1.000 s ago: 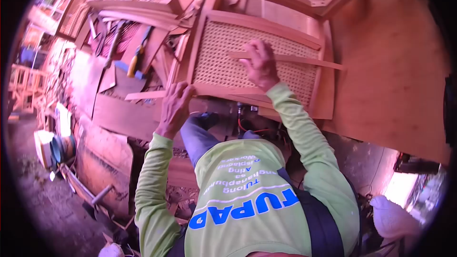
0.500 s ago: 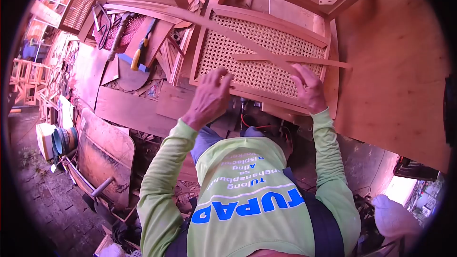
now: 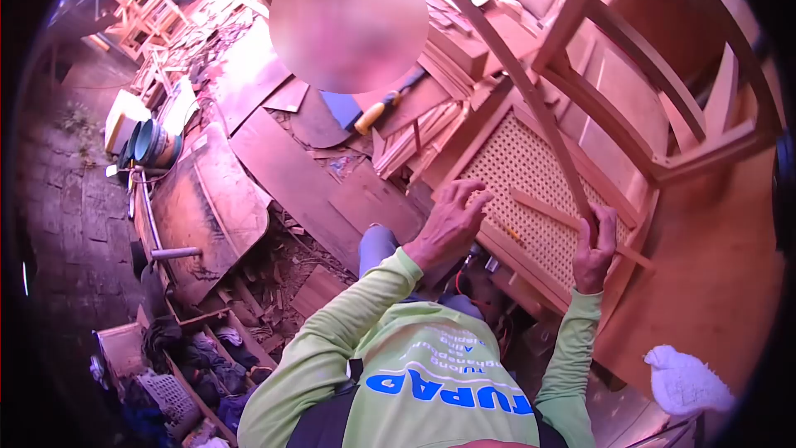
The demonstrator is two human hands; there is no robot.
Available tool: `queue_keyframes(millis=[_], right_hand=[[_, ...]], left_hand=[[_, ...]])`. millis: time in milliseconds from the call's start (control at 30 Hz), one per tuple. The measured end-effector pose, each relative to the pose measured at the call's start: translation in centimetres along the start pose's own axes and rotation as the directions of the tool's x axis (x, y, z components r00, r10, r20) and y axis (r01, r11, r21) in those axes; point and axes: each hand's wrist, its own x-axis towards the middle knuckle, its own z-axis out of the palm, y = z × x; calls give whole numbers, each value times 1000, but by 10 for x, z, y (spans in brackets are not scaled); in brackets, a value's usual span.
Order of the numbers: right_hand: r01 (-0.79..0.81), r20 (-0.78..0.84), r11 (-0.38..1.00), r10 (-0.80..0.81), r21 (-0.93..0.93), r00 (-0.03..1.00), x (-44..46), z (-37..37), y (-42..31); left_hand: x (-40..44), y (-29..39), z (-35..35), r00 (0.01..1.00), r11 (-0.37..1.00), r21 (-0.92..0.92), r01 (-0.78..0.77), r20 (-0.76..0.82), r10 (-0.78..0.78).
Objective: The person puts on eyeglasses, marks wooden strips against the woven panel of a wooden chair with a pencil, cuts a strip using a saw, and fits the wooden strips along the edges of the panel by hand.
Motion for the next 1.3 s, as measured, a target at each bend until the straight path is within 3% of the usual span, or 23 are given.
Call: queue_keyframes(millis=[100, 200, 233, 300, 333, 367, 433, 500, 600, 633, 700, 733, 767, 800, 833, 867, 900, 933, 1033, 1067, 1100, 1167, 1300], right_hand=[[44, -13, 999, -44, -9, 999, 41, 28, -20], [28, -8, 999, -28, 23, 1000, 94, 68, -42], [100, -22, 995, -100, 16, 995, 117, 84, -50], [211, -39, 977, -212, -15, 977, 165, 117, -65], [254, -59, 967, -255, -24, 965, 189, 136, -75], [258, -64, 965, -261, -55, 963, 209, 152, -83], [330, -35, 908, -350, -257, 936, 241, 176, -85], [345, -8, 894, -362, -285, 932, 266, 181, -96], [301, -5, 933, -308, -199, 951, 279, 149, -139], [94, 18, 992, -93, -86, 996, 280, 136, -151], [274, 14, 922, -281, -275, 960, 284, 108, -132], [343, 54, 875, -346, -343, 937, 289, 95, -138], [208, 54, 933, -200, -294, 978, 276, 85, -117], [290, -12, 915, -306, -282, 952, 282, 83, -134], [127, -29, 966, -137, -224, 990, 275, 83, -135], [105, -9, 970, -110, -218, 994, 273, 86, -129], [82, 10, 974, -82, -212, 997, 271, 89, -121], [176, 45, 958, -170, -226, 984, 269, 94, -104], [75, -16, 994, -76, -82, 997, 256, 122, -83], [65, -41, 996, -68, -60, 997, 255, 131, -84], [56, -55, 997, -58, -48, 997, 255, 135, -85], [48, -30, 997, -51, -65, 998, 266, 141, -89], [189, 1, 981, -189, -44, 982, 294, 172, -90]], left_hand=[[16, -45, -57, 939, 992, 55, 114, -331, -89], [48, -108, -134, 875, 968, 137, 210, -467, -124], [56, -137, -156, 840, 949, 209, 236, -535, -91], [67, -192, -200, 823, 922, 144, 359, -514, -241], [69, -221, -214, 829, 929, 209, 306, -538, -152], [62, -245, -219, 847, 935, 250, 249, -525, -85], [60, -264, -236, 893, 934, 211, 288, -411, -183], [50, -278, -251, 910, 918, 174, 356, -288, -298], [22, -317, -265, 809, 819, -75, 569, -130, -574], [11, -332, -268, 772, 777, -98, 622, -90, -629], [4, -346, -273, 741, 737, -177, 652, -59, -669], [9, -361, -276, 759, 759, -145, 635, -64, -647], [10, -371, -282, 774, 777, -86, 624, -71, -629], [25, -361, -285, 788, 789, -112, 604, -65, -612], [40, -351, -291, 798, 800, -118, 588, -77, -598], [53, -347, -295, 814, 823, -75, 563, -121, -568], [66, -347, -292, 833, 843, 3, 538, -150, -532], [79, -353, -284, 849, 851, 80, 518, -165, -501], [103, -376, -262, 881, 831, 292, 473, -169, -442], [106, -391, -250, 927, 855, 365, 370, -207, -313], [116, -379, -251, 901, 815, 384, 433, -152, -407], [126, -394, -240, 927, 803, 465, 372, -147, -344], [146, -419, -226, 882, 723, 574, 385, 2, -472]])
